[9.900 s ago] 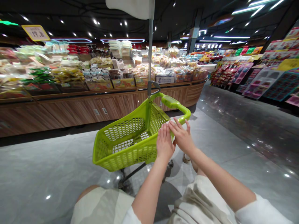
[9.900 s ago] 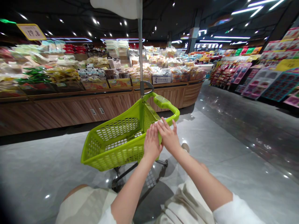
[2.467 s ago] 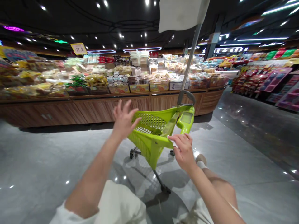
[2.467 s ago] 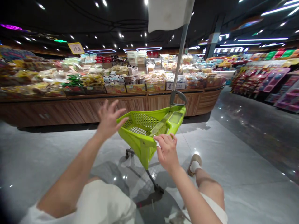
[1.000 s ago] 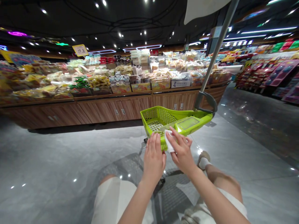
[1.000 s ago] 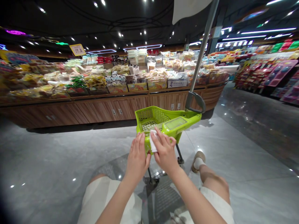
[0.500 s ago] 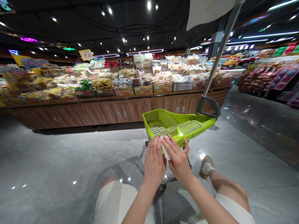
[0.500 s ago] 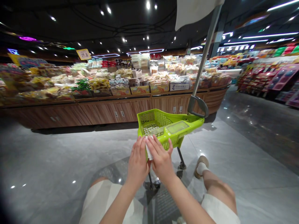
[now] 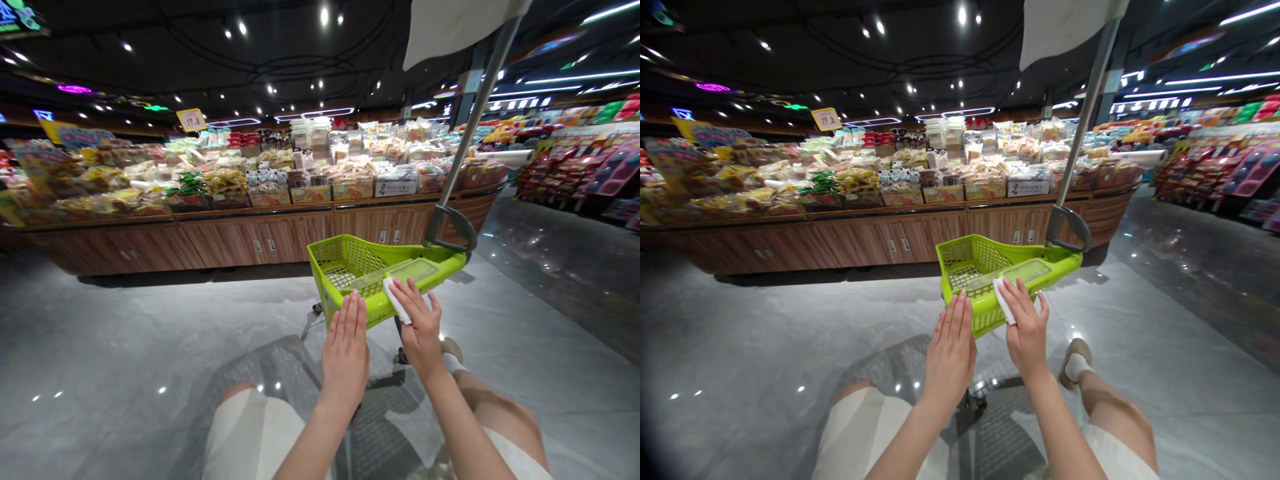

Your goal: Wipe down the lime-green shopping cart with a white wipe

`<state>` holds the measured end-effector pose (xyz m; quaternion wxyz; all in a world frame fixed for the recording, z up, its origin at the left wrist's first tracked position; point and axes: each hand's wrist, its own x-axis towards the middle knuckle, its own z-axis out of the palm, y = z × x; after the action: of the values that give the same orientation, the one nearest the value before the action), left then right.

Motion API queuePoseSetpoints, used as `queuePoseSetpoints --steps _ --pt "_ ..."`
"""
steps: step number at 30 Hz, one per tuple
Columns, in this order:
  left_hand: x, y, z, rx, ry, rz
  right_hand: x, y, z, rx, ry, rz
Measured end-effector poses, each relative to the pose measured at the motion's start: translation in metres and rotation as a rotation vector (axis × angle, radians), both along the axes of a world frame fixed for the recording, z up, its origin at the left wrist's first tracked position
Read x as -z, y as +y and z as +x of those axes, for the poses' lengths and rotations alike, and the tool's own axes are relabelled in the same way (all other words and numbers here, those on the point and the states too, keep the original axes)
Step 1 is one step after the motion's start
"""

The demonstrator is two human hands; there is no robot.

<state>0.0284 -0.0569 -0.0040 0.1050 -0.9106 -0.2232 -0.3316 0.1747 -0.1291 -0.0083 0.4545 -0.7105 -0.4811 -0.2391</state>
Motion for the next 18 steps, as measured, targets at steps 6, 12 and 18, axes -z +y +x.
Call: queuePoseSetpoints --steps 6,12,18 --pt "0.011 -0.001 0.010 -0.041 -0.034 0.009 -0.003 0.011 -0.031 0.064 0.016 -0.003" --pt "0.012 0.003 0.007 -0.032 -0.037 -0.006 -0.009 0.004 -0.009 -0.052 -0.184 -0.125" --pt "0.012 0.005 0.011 -0.010 -0.035 -0.028 -0.004 0.006 -0.003 0.082 -0.137 -0.075"
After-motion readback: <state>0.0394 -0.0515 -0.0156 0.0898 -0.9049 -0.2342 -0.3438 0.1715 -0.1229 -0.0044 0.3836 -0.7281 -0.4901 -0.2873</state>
